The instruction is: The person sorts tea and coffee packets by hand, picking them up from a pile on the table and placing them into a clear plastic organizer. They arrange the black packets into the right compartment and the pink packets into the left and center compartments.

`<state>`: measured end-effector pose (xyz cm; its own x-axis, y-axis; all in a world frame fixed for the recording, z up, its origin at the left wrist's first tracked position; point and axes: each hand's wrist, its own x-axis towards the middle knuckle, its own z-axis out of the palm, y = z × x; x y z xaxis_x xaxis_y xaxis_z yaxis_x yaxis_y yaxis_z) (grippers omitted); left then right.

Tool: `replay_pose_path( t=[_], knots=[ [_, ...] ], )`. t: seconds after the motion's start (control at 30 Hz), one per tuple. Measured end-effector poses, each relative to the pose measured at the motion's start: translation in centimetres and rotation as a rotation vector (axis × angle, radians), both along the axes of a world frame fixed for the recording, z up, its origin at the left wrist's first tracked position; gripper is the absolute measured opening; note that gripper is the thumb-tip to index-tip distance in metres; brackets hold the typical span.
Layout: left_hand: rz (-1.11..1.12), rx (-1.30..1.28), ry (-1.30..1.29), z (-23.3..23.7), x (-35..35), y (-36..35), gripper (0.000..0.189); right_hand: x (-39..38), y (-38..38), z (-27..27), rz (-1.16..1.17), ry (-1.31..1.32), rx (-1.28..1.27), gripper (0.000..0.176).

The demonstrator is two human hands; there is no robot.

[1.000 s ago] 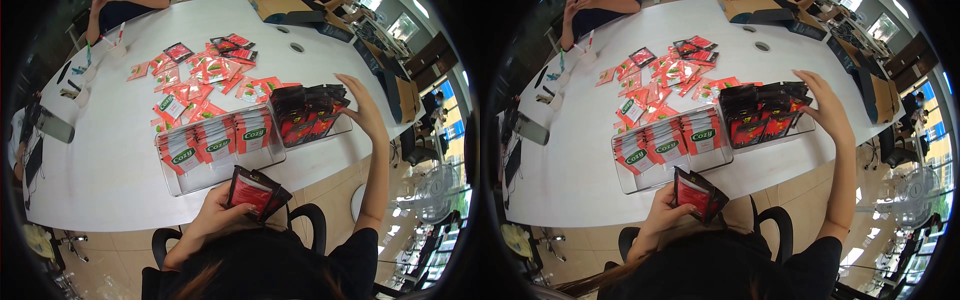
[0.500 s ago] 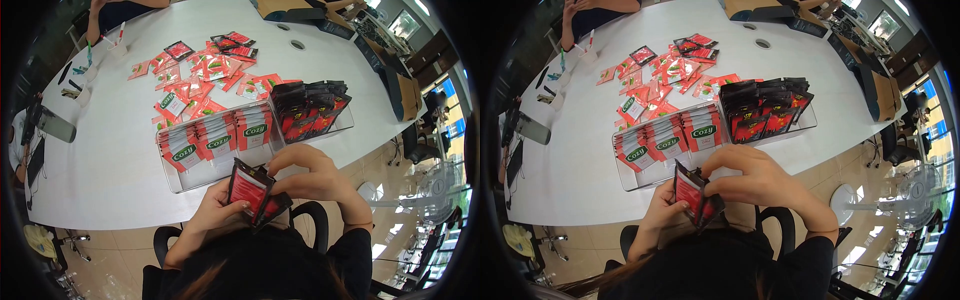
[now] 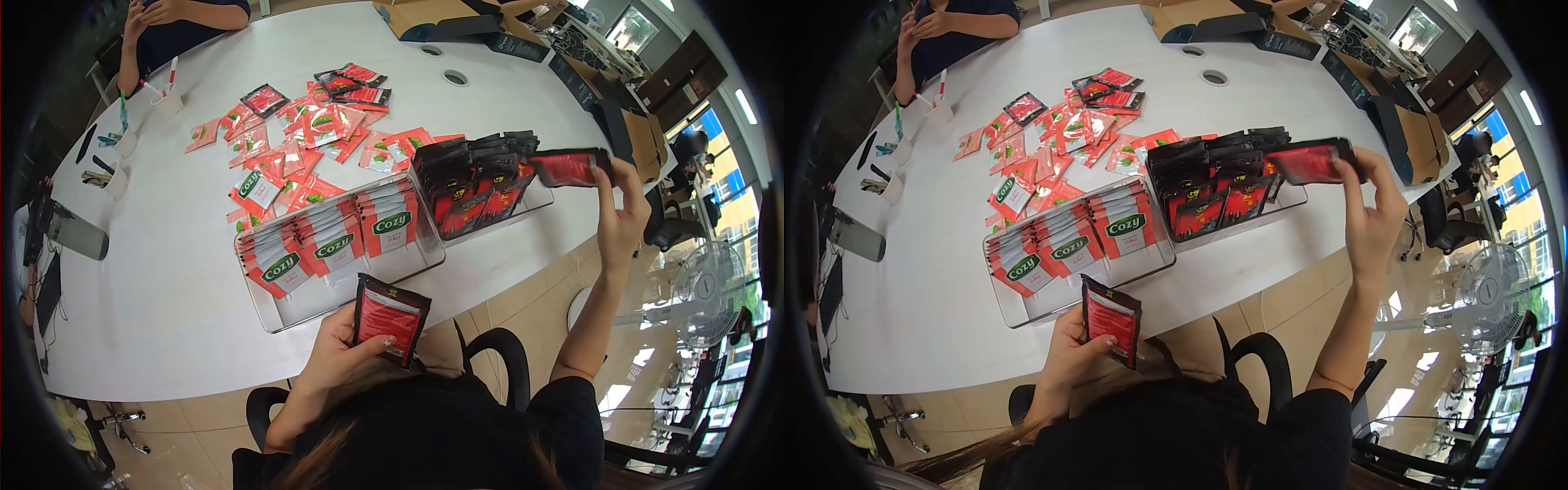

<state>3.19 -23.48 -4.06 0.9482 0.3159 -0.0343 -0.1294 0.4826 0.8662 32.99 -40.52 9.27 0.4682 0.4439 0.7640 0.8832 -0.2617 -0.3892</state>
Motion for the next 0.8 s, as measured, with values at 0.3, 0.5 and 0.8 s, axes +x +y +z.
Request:
replay_pose_path(
  t=[0.3,0.5,0.8],
  knots=[
    [0.031,0.046,0.014,-0.1,0.1,-0.2,0.041,3.5,1.2,-2.0,-0.120,-0.066,-0.288,0.011],
    [0.033,0.061,0.001,-0.2,0.2,-0.1,0.041,3.6,0.1,-1.3,-0.094,-0.042,-0.297,0.012],
    [-0.022,-0.036,-0.034,-0.2,0.0,0.0,0.041,3.4,-3.7,-0.8,-0.197,0.056,-0.358,0.012]
  ],
)
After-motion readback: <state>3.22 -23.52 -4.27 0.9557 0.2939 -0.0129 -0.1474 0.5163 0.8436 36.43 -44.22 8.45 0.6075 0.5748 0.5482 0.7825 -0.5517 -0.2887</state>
